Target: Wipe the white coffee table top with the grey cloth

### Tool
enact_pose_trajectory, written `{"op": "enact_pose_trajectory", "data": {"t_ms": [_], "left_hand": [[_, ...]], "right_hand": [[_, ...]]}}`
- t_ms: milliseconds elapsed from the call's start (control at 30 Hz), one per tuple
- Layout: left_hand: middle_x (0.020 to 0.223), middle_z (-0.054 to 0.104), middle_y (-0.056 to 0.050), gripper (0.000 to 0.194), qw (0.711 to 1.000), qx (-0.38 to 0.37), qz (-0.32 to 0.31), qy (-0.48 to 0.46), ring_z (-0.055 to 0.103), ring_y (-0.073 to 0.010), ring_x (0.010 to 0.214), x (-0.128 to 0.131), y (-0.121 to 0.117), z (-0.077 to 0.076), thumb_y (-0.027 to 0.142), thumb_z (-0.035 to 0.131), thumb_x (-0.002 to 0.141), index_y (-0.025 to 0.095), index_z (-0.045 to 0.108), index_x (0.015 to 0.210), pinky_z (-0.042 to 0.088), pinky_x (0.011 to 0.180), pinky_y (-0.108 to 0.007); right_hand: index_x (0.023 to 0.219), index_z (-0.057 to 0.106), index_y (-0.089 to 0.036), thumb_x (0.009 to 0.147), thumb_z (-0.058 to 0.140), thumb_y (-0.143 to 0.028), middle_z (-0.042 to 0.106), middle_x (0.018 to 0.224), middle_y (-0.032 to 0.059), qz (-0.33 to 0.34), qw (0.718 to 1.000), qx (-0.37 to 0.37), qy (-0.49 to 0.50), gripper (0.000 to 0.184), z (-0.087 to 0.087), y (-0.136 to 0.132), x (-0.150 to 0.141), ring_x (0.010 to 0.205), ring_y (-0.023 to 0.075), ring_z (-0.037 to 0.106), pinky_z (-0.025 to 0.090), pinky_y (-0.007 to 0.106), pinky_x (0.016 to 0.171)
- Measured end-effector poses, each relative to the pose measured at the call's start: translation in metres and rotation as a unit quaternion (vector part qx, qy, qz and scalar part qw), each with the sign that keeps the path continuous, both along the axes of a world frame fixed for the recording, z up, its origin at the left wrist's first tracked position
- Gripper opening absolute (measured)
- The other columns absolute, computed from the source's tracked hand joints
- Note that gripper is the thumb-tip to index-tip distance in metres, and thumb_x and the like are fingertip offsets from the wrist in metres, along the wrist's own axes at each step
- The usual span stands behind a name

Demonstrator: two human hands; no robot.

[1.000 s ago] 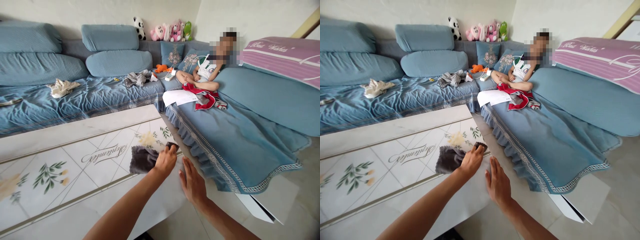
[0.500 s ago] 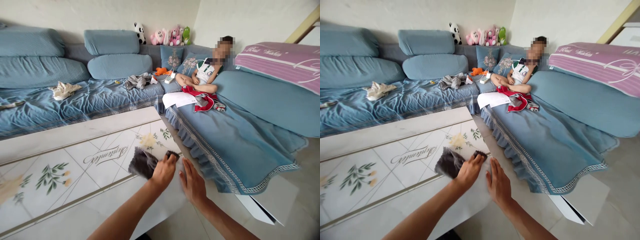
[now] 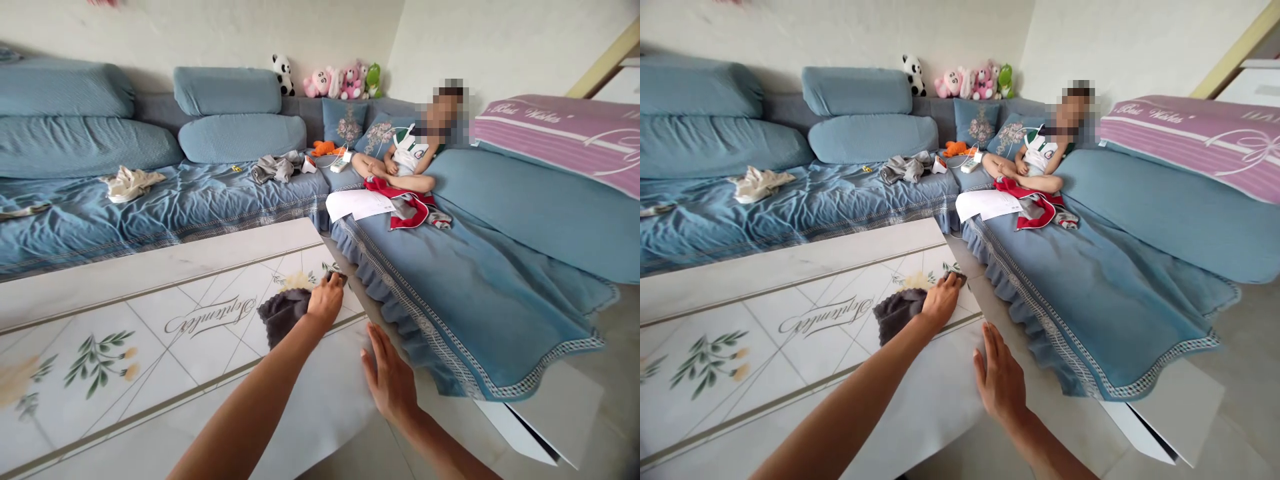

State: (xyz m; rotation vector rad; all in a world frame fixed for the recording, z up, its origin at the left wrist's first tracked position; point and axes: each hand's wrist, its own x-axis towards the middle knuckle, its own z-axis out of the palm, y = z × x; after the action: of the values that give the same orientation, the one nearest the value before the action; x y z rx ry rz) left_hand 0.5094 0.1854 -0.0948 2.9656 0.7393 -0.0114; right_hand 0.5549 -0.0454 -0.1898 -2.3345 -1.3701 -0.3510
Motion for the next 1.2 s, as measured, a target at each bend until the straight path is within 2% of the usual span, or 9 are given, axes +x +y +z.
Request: {"op": "enact_pose_trajectory", "data": {"t_ms": [133, 233, 300, 500, 633, 800, 1000, 1100, 1200], "left_hand": [[0.127, 0.065, -0.008, 0.04, 0.999, -0.008, -0.037, 0.008, 0.065, -0.0212, 0.107, -0.077, -0.036, -0.014, 0.006, 0.046, 0.104, 0.021, 0.061, 0.138, 0.059, 0.073, -0.026], [0.126, 0.065, -0.009, 0.042, 0.999, -0.004, -0.048, 0.002, 0.063, -0.0226, 0.109, -0.094, -0.039, -0.02, 0.01, 0.046, 0.107, 0.021, 0.057, 0.146, 0.06, 0.074, -0.028], [0.128, 0.064, -0.01, 0.037, 1.0, -0.002, -0.028, -0.002, 0.063, -0.0234, 0.112, -0.072, -0.02, -0.018, 0.012, 0.044, 0.108, 0.019, 0.06, 0.141, 0.06, 0.077, -0.029], [0.137, 0.059, -0.017, 0.036, 0.999, -0.005, 0.04, -0.023, 0.063, -0.0257, 0.119, 0.041, 0.071, -0.004, 0.007, 0.038, 0.107, 0.014, 0.065, 0.13, 0.06, 0.085, -0.032], [0.137, 0.06, -0.017, 0.036, 0.999, -0.01, 0.044, -0.028, 0.065, -0.0237, 0.115, 0.045, 0.073, 0.002, 0.005, 0.039, 0.106, 0.012, 0.065, 0.131, 0.058, 0.086, -0.03], [0.13, 0.064, -0.011, 0.032, 0.999, -0.011, 0.009, -0.035, 0.067, -0.0194, 0.111, -0.036, 0.007, 0.006, 0.007, 0.045, 0.106, 0.017, 0.066, 0.128, 0.056, 0.083, -0.024], [0.125, 0.068, -0.008, 0.052, 1.0, -0.013, -0.015, -0.01, 0.068, -0.0212, 0.107, -0.195, -0.062, -0.019, -0.001, 0.05, 0.096, 0.023, 0.062, 0.14, 0.063, 0.084, -0.028], [0.128, 0.068, -0.005, 0.062, 0.999, 0.007, 0.051, 0.001, 0.069, -0.0193, 0.107, -0.267, -0.068, -0.031, 0.001, 0.051, 0.098, 0.031, 0.056, 0.152, 0.064, 0.09, -0.027], [0.131, 0.068, -0.004, 0.065, 0.992, 0.048, 0.118, 0.008, 0.07, -0.0188, 0.108, -0.303, -0.062, -0.033, 0.002, 0.053, 0.098, 0.035, 0.055, 0.155, 0.064, 0.09, -0.026]], "right_hand": [[0.172, 0.03, -0.023, 0.113, 0.041, -0.047, 0.058, 0.161, 0.0159, 0.007, 1.0, 0.007, 0.004, 0.064, -0.001, -0.002, 0.001, 0.143, 0.031, 0.062, 0.062, 0.045, 0.106], [0.172, 0.03, -0.024, 0.112, 0.042, -0.048, 0.057, 0.162, 0.0157, 0.013, 1.0, 0.006, 0.01, 0.065, -0.002, -0.003, 0.002, 0.142, 0.0318, 0.062, 0.062, 0.046, 0.106], [0.172, 0.029, -0.025, 0.112, 0.042, -0.048, 0.057, 0.162, 0.0149, 0.013, 1.0, 0.005, 0.008, 0.066, -0.002, -0.003, 0.002, 0.142, 0.0315, 0.063, 0.062, 0.046, 0.106], [0.172, 0.028, -0.027, 0.113, 0.039, -0.05, 0.06, 0.16, 0.0114, 0.0, 1.0, 0.006, -0.004, 0.064, -0.003, -0.003, 0.003, 0.14, 0.0283, 0.065, 0.063, 0.042, 0.103], [0.171, 0.03, -0.026, 0.113, 0.039, -0.051, 0.061, 0.158, 0.0128, 0.003, 1.0, 0.013, 0.001, 0.064, -0.005, -0.001, 0.005, 0.138, 0.0289, 0.066, 0.063, 0.042, 0.102], [0.168, 0.036, -0.024, 0.112, 0.04, -0.052, 0.063, 0.155, 0.0167, 0.017, 0.999, 0.034, -0.003, 0.063, -0.013, 0.001, 0.007, 0.133, 0.0324, 0.069, 0.064, 0.045, 0.099], [0.148, 0.057, -0.016, 0.109, 0.04, -0.046, 0.072, 0.137, 0.0219, 0.052, 0.998, 0.03, -0.018, 0.052, -0.011, 0.007, 0.026, 0.113, 0.0349, 0.074, 0.063, 0.046, 0.086], [0.125, 0.07, -0.013, 0.108, 0.036, -0.046, 0.075, 0.121, 0.0236, 0.017, 0.999, 0.007, -0.033, 0.051, 0.015, 0.054, 0.028, 0.102, 0.0357, 0.073, 0.057, 0.047, 0.083], [0.11, 0.073, -0.014, 0.109, 0.032, -0.039, 0.076, 0.111, 0.0201, 0.02, 1.0, 0.004, -0.011, 0.049, 0.044, 0.136, 0.001, 0.1, 0.0297, 0.071, 0.052, 0.04, 0.085]]}}
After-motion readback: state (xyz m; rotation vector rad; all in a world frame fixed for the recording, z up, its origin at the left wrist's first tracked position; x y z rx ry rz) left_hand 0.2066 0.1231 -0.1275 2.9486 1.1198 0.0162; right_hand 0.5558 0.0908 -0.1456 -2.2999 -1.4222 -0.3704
